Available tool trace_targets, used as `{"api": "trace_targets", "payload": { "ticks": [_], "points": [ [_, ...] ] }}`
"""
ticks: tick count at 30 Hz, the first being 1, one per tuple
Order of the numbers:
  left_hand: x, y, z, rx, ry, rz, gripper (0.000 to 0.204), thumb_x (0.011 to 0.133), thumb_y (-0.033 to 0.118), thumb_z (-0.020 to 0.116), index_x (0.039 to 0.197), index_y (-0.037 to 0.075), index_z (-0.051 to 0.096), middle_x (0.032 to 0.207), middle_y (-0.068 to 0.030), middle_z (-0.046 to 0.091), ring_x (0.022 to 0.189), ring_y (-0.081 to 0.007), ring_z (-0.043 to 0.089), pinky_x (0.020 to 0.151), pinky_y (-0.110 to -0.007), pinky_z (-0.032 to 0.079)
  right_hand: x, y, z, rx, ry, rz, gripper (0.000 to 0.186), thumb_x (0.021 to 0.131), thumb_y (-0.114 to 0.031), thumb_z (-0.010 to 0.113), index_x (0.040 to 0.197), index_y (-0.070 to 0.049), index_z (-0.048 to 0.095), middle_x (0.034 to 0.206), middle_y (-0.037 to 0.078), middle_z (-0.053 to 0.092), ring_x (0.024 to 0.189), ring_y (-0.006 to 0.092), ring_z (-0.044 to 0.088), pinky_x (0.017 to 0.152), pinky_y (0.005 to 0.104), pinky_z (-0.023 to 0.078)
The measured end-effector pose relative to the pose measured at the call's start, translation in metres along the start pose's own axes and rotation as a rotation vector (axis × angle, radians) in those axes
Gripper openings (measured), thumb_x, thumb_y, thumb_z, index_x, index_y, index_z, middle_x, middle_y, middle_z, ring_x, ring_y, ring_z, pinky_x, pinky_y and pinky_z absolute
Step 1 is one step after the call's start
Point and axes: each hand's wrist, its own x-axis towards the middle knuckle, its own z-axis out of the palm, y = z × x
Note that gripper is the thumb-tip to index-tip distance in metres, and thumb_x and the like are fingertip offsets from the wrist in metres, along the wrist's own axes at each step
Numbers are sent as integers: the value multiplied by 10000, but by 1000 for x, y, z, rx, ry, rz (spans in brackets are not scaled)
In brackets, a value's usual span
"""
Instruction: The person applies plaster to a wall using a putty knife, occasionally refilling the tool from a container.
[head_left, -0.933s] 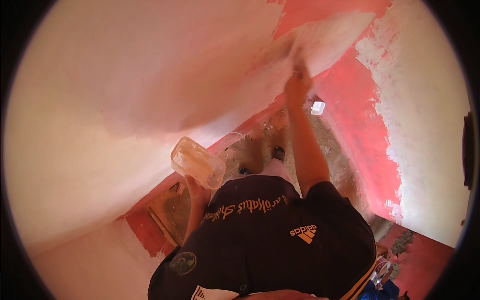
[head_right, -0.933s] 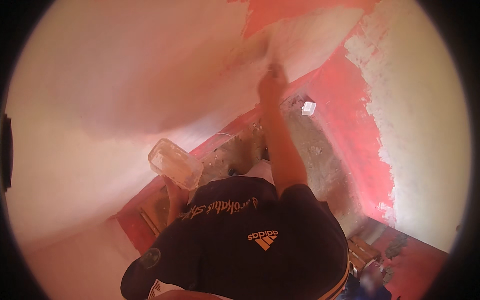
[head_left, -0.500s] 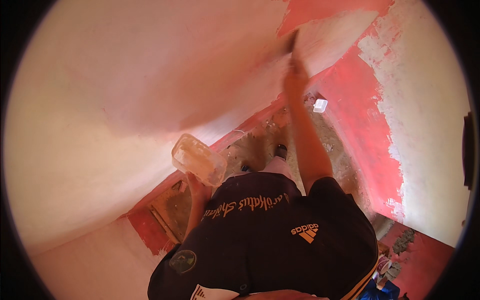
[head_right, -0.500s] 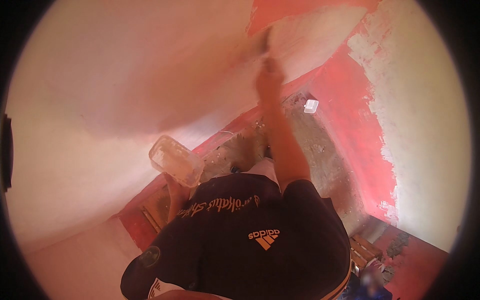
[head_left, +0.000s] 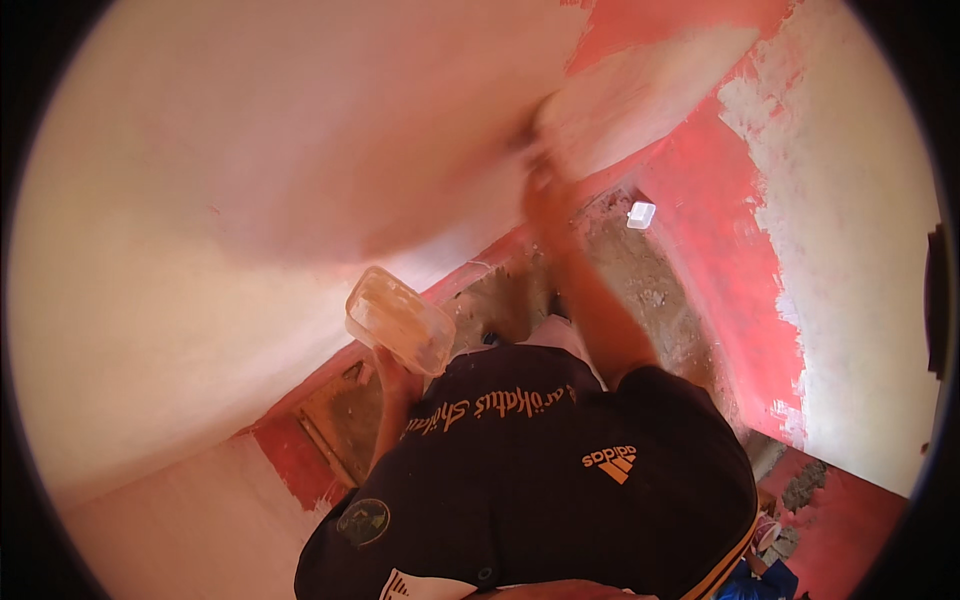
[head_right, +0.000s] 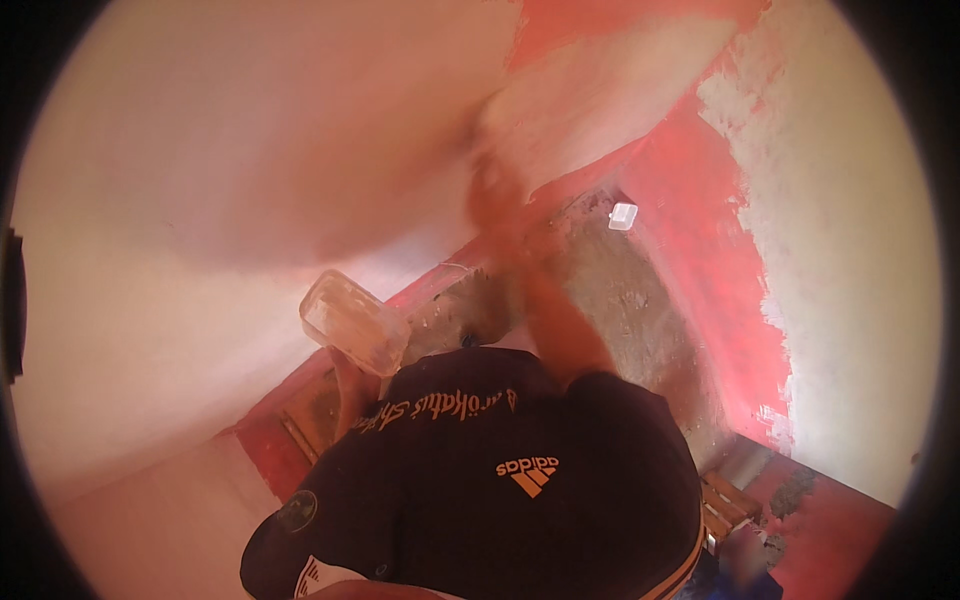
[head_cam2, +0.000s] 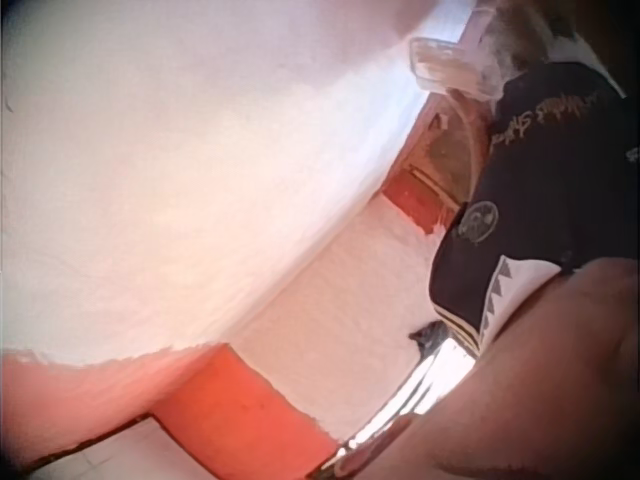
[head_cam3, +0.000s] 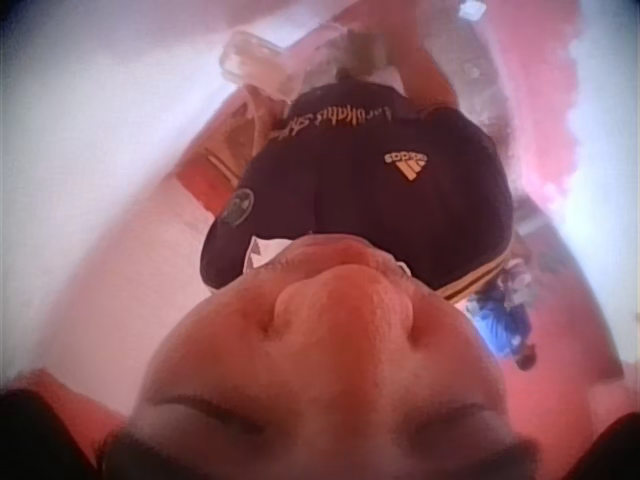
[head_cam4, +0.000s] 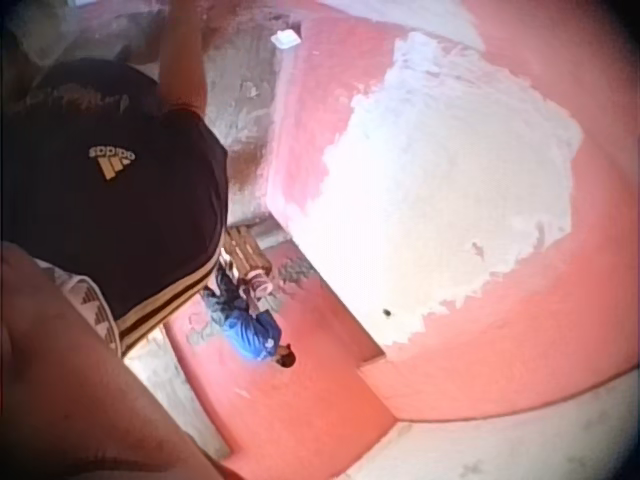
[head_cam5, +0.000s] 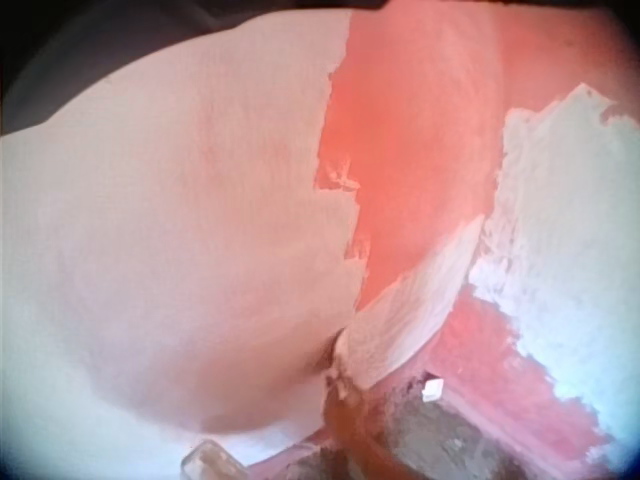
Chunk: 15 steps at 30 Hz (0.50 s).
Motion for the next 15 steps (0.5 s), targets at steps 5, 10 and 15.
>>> {"api": "trace_targets", "payload": {
  "ticks": [5, 10, 15],
  "points": [
    [-5, 7, -6, 11, -1, 33, 795, 912, 643, 411, 1417, 43, 281, 1389, -123, 417, 1267, -291, 444, 1043, -473, 415, -58, 8, -8, -117, -55, -53, 252, 947, -132, 477, 1121, -22, 623, 944, 98, 628, 810, 158, 581, 724, 314, 490],
    [-9, 12, 12, 42, 99, -22, 859, 865, 694, 448, 1372, 9, 340, 1308, -127, 488, 1183, -271, 519, 992, -438, 466, 45, 19, -66, 213, 190, 286, 217, 947, -119, 495, 1075, -2, 626, 913, 88, 627, 774, 150, 566, 690, 284, 481],
    [1, 7, -9, 135, 2, 38, 879, 848, 712, 459, 1341, -11, 375, 1267, -126, 515, 1136, -255, 548, 948, -407, 497, -67, 2, 21, 181, -64, 55, 322, 961, -236, 485, 1158, -19, 618, 932, 134, 652, 883, 242, 615, 815, 349, 478]
  ]
}}
